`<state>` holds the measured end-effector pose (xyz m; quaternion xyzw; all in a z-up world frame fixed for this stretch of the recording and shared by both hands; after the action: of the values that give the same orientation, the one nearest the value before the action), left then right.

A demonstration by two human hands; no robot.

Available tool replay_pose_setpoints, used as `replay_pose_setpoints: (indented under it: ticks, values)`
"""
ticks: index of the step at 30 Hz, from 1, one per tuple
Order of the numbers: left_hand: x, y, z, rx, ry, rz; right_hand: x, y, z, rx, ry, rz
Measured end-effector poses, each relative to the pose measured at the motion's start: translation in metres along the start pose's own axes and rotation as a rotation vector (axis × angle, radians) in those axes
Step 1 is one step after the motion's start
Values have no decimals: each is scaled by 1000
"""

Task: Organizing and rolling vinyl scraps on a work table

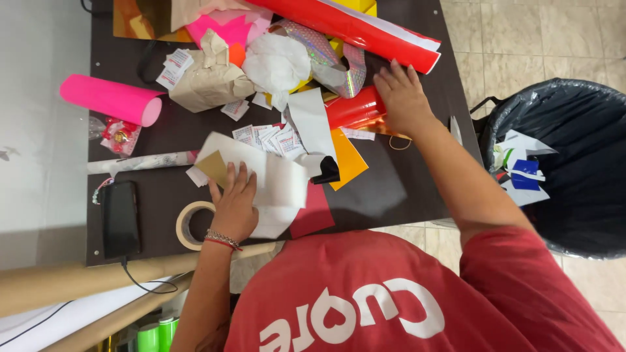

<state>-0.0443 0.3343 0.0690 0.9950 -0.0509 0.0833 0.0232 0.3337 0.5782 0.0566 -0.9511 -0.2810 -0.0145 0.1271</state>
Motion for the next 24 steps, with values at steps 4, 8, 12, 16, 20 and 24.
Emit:
replay_pose_setpoints:
  ticks: [4, 8, 12, 16, 20, 24]
  values:
    - [-5, 13, -11, 95, 24, 30, -7, 4, -23, 87, 72, -119]
    - [3, 22, -56, 347, 256, -43, -3, 34, -89, -12, -61, 82]
    - [50, 19, -112, 651, 624, 109, 4, 61, -131, 12, -558, 197]
    - [102, -15, -123, 667, 945, 237, -36, 88, -168, -67, -876, 280]
    - [129, -46, -115, 870, 936, 399, -70, 111, -134, -89, -1324, 259]
    - [140, -53, -88, 421, 1563, 270, -107, 118, -142, -201, -1521, 113]
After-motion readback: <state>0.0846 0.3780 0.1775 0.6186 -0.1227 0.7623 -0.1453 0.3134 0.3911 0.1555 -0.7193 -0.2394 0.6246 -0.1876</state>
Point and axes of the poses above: each hand's wrist, its own y-axis away from the middle knuckle, its own z-axis out of the palm, x = y × z, the point moved 4 cm from there along -y, towards the middle knuckle, and after that the axes turned 13 degrees about x, right-handed, at the moved point
